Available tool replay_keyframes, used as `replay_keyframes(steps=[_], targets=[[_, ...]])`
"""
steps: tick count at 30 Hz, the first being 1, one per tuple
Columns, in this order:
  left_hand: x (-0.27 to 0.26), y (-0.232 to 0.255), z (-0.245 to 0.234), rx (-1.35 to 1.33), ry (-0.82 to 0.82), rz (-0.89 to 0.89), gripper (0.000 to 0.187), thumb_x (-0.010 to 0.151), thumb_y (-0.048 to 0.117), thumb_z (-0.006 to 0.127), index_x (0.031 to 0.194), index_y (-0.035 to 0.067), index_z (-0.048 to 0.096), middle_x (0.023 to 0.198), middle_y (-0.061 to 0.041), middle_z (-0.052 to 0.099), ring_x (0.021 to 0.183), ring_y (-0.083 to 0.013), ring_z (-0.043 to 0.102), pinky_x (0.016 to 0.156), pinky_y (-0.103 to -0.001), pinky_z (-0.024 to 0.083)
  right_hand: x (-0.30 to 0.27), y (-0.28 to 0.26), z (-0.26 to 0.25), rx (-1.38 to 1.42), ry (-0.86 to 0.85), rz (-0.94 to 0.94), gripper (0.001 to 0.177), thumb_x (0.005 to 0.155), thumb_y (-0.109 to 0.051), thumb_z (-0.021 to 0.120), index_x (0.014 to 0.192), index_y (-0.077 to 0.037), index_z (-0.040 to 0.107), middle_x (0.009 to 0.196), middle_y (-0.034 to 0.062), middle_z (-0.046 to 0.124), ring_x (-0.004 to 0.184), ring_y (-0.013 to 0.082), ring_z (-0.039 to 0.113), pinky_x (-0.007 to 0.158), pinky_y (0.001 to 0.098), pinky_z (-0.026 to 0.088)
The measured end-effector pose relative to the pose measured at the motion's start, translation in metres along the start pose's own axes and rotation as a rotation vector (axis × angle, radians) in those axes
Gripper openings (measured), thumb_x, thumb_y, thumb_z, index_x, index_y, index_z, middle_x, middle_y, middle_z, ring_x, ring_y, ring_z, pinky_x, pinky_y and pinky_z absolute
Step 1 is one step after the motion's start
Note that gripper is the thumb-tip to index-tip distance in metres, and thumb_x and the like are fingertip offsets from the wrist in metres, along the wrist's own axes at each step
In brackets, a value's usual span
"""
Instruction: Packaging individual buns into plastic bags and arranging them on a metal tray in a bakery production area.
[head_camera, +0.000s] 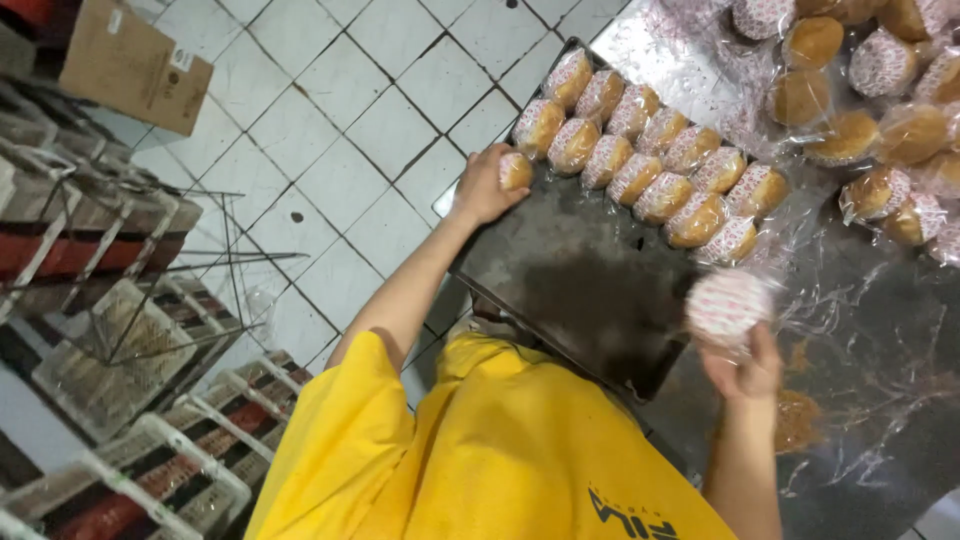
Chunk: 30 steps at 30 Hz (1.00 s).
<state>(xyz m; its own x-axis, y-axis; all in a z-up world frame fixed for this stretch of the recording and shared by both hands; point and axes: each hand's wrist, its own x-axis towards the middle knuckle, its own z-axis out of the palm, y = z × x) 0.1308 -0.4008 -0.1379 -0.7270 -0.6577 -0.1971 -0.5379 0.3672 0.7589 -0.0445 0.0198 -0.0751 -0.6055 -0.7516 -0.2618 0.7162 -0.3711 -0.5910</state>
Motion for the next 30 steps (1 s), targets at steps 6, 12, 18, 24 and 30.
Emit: replay_keyframes(steps=[6, 12, 18, 24, 30], targets=[[-0.003, 0.007, 0.001, 0.344, 0.067, 0.011, 0.071, 0.084, 0.042, 0.082, 0.14, 0.011, 0.052, 0.127, -0.012, 0.054, 0.117, -0.0339, 0.053, 0.096, -0.048, 0.052, 0.076, 0.1, 0.119, -0.318, 0.405, 0.134, 0.049, 0.089, -0.032, 0.064, 0.137, -0.022, 0.059, 0.124, 0.0002, 0.06, 0.114, 0.0183, 0.058, 0.099, 0.0363, 0.041], [-0.035, 0.031, -0.001, 0.295, 0.336, 0.153, 0.067, 0.092, 0.029, 0.075, 0.147, 0.004, 0.047, 0.136, -0.024, 0.049, 0.126, -0.0451, 0.046, 0.096, -0.06, 0.047, 0.224, 0.253, 0.032, -1.053, 0.309, -0.076, 0.071, 0.087, -0.032, 0.086, 0.142, -0.006, 0.049, 0.125, 0.0222, 0.065, 0.116, 0.0393, 0.067, 0.089, 0.0479, 0.059], [-0.039, 0.016, -0.004, 0.445, -0.059, 0.499, 0.059, 0.097, 0.05, 0.063, 0.146, 0.018, 0.056, 0.15, -0.016, 0.052, 0.146, -0.0338, 0.041, 0.114, -0.06, 0.031, 0.174, 0.191, 0.074, -1.347, 0.006, -0.029, 0.069, 0.105, -0.052, 0.054, 0.149, -0.003, 0.037, 0.137, 0.0371, 0.047, 0.132, 0.0584, 0.046, 0.111, 0.067, 0.036], [-0.052, 0.064, 0.004, 0.672, -0.058, 0.432, 0.072, 0.087, 0.02, 0.08, 0.15, 0.008, 0.047, 0.149, -0.026, 0.046, 0.142, -0.0485, 0.035, 0.106, -0.069, 0.034, 0.02, 0.062, 0.011, -1.576, 0.084, -0.422, 0.009, 0.095, -0.026, 0.076, 0.103, -0.027, 0.074, 0.101, -0.0094, 0.072, 0.11, 0.0159, 0.066, 0.1, 0.0335, 0.049], [-0.13, 0.091, 0.123, 0.133, 0.245, 0.484, 0.028, 0.094, 0.035, 0.084, 0.071, 0.025, 0.071, 0.06, 0.004, 0.068, 0.062, -0.0202, 0.072, 0.055, -0.028, 0.051, -0.121, -0.003, -0.173, -1.669, 0.634, -0.364, 0.032, 0.116, -0.03, 0.051, 0.103, -0.007, 0.069, 0.087, 0.0199, 0.068, 0.088, 0.0418, 0.068, 0.08, 0.0492, 0.052]])
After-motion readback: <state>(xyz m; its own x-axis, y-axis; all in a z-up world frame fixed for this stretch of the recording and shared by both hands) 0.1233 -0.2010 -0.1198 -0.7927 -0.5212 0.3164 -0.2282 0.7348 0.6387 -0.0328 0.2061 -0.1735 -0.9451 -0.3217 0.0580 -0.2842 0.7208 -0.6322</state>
